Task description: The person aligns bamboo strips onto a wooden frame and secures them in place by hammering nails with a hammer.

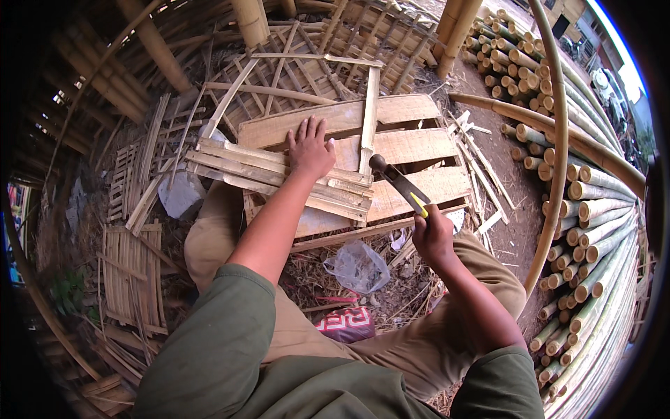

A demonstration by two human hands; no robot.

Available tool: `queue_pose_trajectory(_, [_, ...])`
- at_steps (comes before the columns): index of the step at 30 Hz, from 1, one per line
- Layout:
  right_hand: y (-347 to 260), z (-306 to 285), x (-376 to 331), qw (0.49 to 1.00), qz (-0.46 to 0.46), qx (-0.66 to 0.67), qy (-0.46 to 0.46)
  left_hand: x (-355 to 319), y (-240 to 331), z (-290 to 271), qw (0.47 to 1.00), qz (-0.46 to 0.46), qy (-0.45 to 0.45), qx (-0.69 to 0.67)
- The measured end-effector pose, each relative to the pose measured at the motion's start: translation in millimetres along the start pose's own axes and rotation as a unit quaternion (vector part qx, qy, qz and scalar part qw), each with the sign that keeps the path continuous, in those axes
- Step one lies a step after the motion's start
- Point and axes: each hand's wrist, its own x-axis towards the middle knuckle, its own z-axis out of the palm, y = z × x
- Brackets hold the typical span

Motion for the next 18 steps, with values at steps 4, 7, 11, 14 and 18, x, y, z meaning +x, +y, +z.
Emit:
queue_pose_trajectory(4, [5.3, 6.3, 3.9, 0.969, 0.085, -0.15, -0.176, 1.8, 7.0, -2.2, 1.0, 0.009, 0.008, -0.003])
queue_pose_trajectory(7, [15.0, 21.3, -3.7, 0.981, 0.125, -0.083, -0.121, 1.1, 3.1, 0.3, 1.0, -0.002, -0.009, 0.005])
queue_pose_trajectory(11, [-0.5, 9.0, 7.4, 0.971, 0.187, -0.052, -0.139, 0.8, 0.7, 1.0, 1.0, -0.002, 0.005, -0.002])
queue_pose_trajectory(14, [-2.8, 5.7, 7.5, 0.97, 0.198, -0.044, -0.136, 0.3, 2.3, 0.5, 1.0, -0.001, 0.007, -0.004])
queue_pose_trajectory(18, [-6.8, 5.8, 15.7, 0.965, 0.217, -0.03, -0.142, 0.2, 3.2, 0.2, 1.0, 0.001, 0.007, -0.011])
